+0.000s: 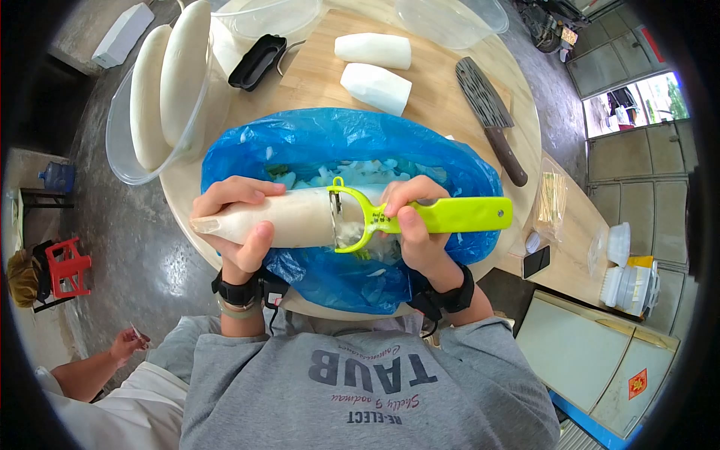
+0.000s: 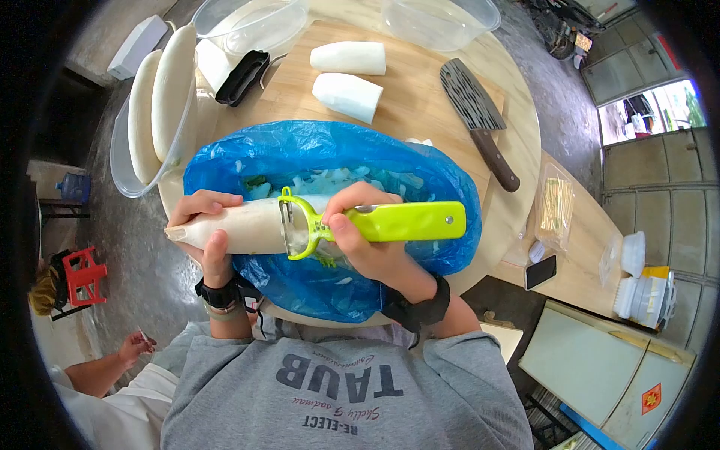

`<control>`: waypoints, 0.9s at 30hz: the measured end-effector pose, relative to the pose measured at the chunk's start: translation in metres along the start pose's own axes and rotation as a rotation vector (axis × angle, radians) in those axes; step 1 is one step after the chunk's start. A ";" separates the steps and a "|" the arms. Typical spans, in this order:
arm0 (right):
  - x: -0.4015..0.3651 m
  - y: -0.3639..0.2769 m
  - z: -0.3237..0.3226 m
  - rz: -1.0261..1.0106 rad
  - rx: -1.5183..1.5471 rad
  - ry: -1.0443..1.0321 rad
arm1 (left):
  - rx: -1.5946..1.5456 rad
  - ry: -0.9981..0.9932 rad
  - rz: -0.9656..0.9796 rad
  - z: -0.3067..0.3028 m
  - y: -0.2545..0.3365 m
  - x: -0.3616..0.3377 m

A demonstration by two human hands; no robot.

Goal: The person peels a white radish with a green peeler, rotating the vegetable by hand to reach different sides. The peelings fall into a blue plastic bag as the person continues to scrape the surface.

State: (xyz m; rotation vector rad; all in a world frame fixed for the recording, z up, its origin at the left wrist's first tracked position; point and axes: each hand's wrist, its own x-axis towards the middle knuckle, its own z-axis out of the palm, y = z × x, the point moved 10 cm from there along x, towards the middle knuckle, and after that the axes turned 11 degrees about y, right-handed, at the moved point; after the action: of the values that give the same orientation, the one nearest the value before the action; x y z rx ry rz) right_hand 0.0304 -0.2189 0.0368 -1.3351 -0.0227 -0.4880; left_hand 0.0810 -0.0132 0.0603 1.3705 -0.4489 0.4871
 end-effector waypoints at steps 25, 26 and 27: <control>-0.002 -0.023 0.008 -0.248 -0.069 -0.111 | -0.017 0.003 -0.018 -0.001 -0.001 0.001; -0.002 -0.021 0.005 -0.229 -0.081 -0.079 | -0.021 -0.002 -0.023 -0.001 -0.001 0.002; -0.001 -0.019 0.002 -0.207 -0.095 -0.047 | -0.017 -0.016 -0.010 0.000 0.000 0.003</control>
State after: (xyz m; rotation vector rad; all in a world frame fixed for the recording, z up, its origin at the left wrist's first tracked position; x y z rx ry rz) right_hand 0.0229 -0.2199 0.0546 -1.4451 -0.1801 -0.6386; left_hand 0.0832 -0.0127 0.0622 1.3608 -0.4579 0.4633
